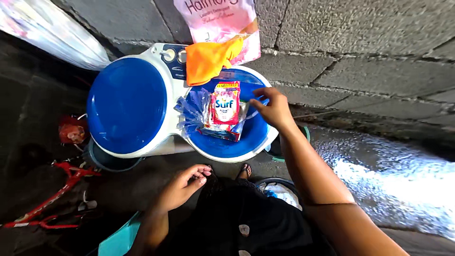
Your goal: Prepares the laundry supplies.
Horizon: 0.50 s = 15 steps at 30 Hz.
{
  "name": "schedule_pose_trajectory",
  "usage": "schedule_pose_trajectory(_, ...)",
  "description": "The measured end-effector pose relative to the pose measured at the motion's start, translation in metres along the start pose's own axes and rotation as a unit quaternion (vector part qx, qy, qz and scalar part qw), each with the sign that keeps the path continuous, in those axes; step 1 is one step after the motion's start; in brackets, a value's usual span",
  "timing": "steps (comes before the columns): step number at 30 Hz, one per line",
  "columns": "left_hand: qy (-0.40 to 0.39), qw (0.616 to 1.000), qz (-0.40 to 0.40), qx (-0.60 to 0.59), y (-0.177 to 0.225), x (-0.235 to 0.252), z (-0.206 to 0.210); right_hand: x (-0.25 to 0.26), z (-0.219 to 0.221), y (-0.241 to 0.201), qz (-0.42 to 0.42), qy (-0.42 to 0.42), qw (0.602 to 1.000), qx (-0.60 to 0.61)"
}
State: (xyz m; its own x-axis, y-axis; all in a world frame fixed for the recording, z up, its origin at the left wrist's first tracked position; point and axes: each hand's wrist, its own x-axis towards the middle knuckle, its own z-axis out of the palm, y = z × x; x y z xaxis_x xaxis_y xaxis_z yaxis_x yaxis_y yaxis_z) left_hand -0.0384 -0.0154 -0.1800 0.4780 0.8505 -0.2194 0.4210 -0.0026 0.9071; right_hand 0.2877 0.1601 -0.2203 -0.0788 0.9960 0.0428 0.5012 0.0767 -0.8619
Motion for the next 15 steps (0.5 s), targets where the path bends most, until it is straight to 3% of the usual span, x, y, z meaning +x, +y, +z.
schedule_pose_trajectory(9, -0.021, 0.999, 0.019, 0.016, -0.022, 0.001, -0.045, 0.035, 0.058, -0.034, 0.047, 0.038, 0.998, -0.030)
schedule_pose_trajectory(12, 0.011, 0.992, 0.012, 0.122, -0.028, 0.015, -0.070, 0.033, 0.058, -0.040, 0.034, 0.056, 0.997, -0.035)
schedule_pose_trajectory(15, 0.054, 0.958, 0.026, 0.282, -0.032, 0.053, -0.088, 0.026, 0.056, -0.050, 0.040, 0.068, 0.995, -0.059)
